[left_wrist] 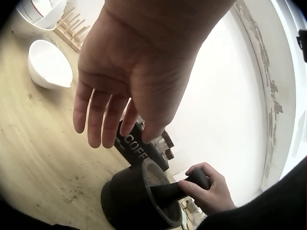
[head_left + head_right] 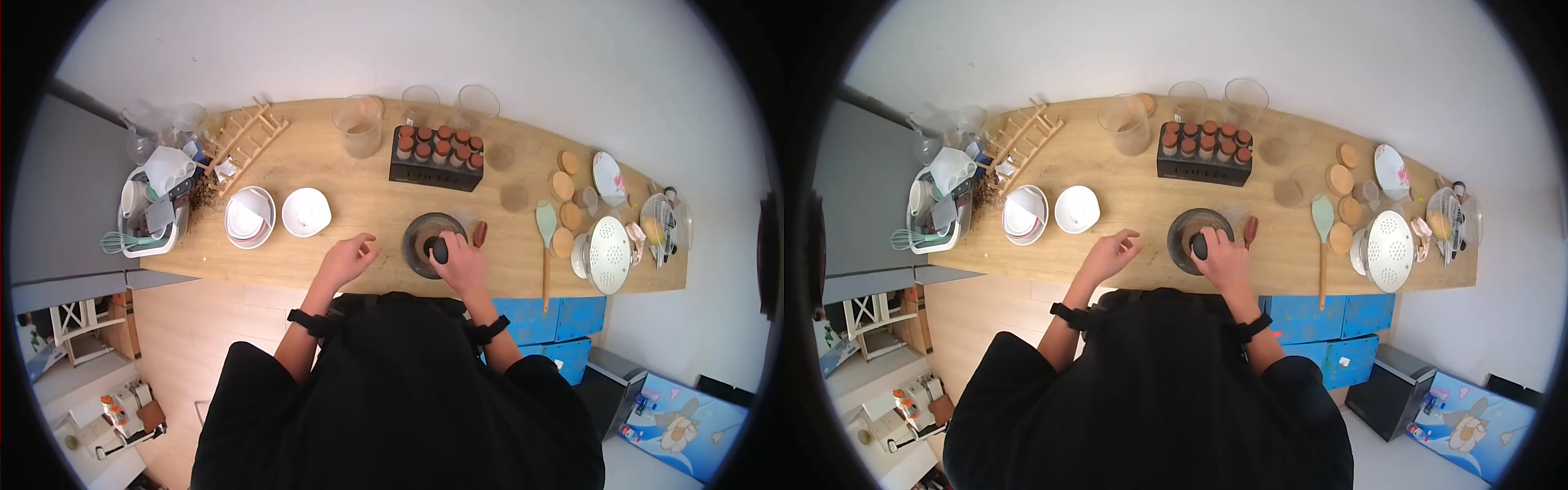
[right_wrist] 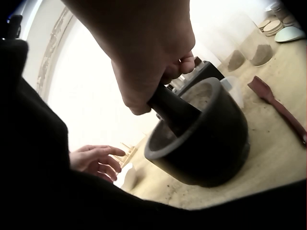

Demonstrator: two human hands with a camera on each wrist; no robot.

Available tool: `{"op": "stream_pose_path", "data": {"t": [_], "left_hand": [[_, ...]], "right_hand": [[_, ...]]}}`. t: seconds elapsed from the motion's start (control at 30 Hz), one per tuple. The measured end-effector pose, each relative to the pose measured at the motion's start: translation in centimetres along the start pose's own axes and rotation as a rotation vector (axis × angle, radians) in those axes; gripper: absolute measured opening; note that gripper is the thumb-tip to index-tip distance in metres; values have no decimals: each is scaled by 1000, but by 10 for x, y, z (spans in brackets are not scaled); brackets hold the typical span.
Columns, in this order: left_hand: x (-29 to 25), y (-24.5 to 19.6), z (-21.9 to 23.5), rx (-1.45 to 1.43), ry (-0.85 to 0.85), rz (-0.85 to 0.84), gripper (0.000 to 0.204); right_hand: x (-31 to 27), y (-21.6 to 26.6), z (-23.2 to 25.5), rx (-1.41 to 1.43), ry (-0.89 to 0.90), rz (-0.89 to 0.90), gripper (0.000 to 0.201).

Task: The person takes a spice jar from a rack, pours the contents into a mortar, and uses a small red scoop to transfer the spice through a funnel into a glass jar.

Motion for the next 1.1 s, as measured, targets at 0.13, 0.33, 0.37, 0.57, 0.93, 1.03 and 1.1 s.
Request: {"op": "stream_pose_path", "data": {"t": [0.13, 0.33, 0.37, 0.57, 0.93, 1.03, 1.1], "left_hand": [[-2, -2, 1, 13, -9, 0, 35], [-2, 1, 0, 40, -20, -5, 36], [-3, 1, 0, 27, -29, -3, 35], [-5, 6, -4, 31, -37, 4, 30], [-9, 7, -5, 16, -32, 38, 29], [-13, 7, -6, 46, -47, 28, 29], [-13, 8, -4, 39, -42, 25, 29]], "right_hand": [[5, 9, 19, 80, -137, 47, 34], [3, 0, 4, 35, 11, -28, 36], [3, 2, 7, 75, -56, 11, 35], [-3, -1, 6, 111, -127, 30, 34], [-3, -3, 1, 50, 27, -112, 39], [-3, -13, -2, 132, -61, -125, 39], [-2, -31, 3, 343, -155, -341, 41]]}}
Point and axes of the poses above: each hand's wrist, its own x-axis towards the middle knuckle, its own z-axis out of the back of the hand, y = z × x, the point moved 4 cm from there along x, towards the middle knuckle, and after that the axes turned 9 degrees about x, right-handed, at the moved point
